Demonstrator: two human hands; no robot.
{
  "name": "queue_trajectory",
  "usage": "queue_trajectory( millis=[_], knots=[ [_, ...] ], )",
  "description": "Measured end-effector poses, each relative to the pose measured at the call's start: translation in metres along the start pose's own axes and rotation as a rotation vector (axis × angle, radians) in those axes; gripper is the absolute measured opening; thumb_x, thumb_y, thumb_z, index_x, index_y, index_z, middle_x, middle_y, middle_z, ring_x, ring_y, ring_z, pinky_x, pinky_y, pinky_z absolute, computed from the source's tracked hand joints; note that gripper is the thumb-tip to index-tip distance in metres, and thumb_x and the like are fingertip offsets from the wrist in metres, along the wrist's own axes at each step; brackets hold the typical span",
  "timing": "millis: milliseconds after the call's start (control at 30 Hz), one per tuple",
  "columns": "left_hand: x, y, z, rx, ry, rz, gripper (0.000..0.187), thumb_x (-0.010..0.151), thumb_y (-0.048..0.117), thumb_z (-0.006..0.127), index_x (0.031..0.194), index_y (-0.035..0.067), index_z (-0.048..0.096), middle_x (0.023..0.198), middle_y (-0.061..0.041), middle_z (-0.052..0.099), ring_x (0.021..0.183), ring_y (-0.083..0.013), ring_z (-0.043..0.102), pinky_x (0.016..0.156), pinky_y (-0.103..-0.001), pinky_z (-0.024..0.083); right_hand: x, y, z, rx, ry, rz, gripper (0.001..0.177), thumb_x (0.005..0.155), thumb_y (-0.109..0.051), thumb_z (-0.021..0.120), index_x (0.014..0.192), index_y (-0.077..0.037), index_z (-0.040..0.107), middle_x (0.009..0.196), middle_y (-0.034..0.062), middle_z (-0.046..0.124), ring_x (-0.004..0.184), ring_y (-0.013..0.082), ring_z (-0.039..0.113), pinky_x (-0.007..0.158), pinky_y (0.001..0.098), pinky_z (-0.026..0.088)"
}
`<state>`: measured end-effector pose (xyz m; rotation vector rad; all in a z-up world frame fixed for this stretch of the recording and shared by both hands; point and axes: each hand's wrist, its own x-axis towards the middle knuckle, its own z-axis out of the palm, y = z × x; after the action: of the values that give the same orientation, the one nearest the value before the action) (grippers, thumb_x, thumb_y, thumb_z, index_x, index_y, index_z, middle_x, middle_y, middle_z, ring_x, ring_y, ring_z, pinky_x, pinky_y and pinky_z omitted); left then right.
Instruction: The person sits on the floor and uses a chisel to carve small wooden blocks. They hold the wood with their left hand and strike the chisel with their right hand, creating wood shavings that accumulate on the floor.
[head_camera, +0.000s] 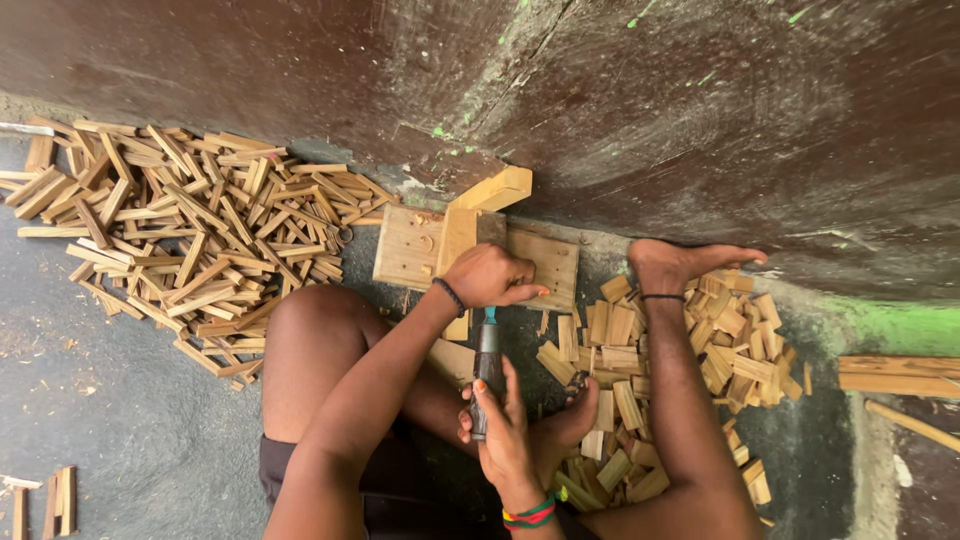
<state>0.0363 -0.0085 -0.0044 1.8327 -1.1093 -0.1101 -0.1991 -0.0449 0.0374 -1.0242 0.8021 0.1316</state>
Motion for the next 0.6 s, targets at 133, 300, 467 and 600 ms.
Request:
queue_trajectory(
  millis=[133, 300, 467, 600],
  knots=[
    [-0.009, 0.014, -0.005, -0.001, 0.004, 0.103, 0.045, 0.09, 0.057, 0.068, 0.076, 0.014, 0.073, 0.063, -0.01, 0.068, 0.057, -0.0324, 0.067, 0.056, -0.044, 0.053, -0.007, -0.004, 0.004, 0.053, -0.024, -0.032, 0.072, 0.095, -0.018, 0.06, 0.156, -0.033, 0.025, 0.09, 0.0071, 0.057, 0.054, 0.0126, 0.053, 0.044, 0.0251, 0.045],
    [-0.014, 0.037, 0.001, 0.019, 0.072, 0.248, 0.041, 0.089, 0.053, 0.069, 0.074, 0.015, 0.073, 0.06, -0.009, 0.067, 0.059, -0.0325, 0.066, 0.068, -0.044, 0.056, -0.023, -0.007, -0.005, -0.008, -0.005, -0.101, 0.079, 0.096, -0.015, 0.059, 0.162, -0.031, 0.02, 0.087, 0.0092, 0.058, 0.051, 0.0132, 0.054, 0.04, 0.0252, 0.046],
    [-0.016, 0.059, 0.014, 0.061, 0.064, 0.149, 0.045, 0.091, 0.051, 0.071, 0.067, 0.012, 0.071, 0.059, -0.012, 0.065, 0.058, -0.0341, 0.065, 0.061, -0.045, 0.054, -0.038, -0.004, -0.022, -0.147, 0.076, -0.124, 0.077, 0.096, -0.016, 0.06, 0.162, -0.03, 0.024, 0.082, 0.0091, 0.06, 0.046, 0.0123, 0.054, 0.035, 0.0256, 0.045],
    [-0.028, 0.066, 0.017, 0.119, 0.041, 0.166, 0.044, 0.091, 0.048, 0.07, 0.068, 0.011, 0.071, 0.058, -0.013, 0.064, 0.057, -0.0352, 0.065, 0.059, -0.045, 0.053, -0.048, 0.005, -0.03, -0.173, 0.134, -0.045, 0.074, 0.096, -0.019, 0.059, 0.162, -0.032, 0.027, 0.079, 0.0088, 0.06, 0.043, 0.0127, 0.053, 0.033, 0.0262, 0.044]
  ],
)
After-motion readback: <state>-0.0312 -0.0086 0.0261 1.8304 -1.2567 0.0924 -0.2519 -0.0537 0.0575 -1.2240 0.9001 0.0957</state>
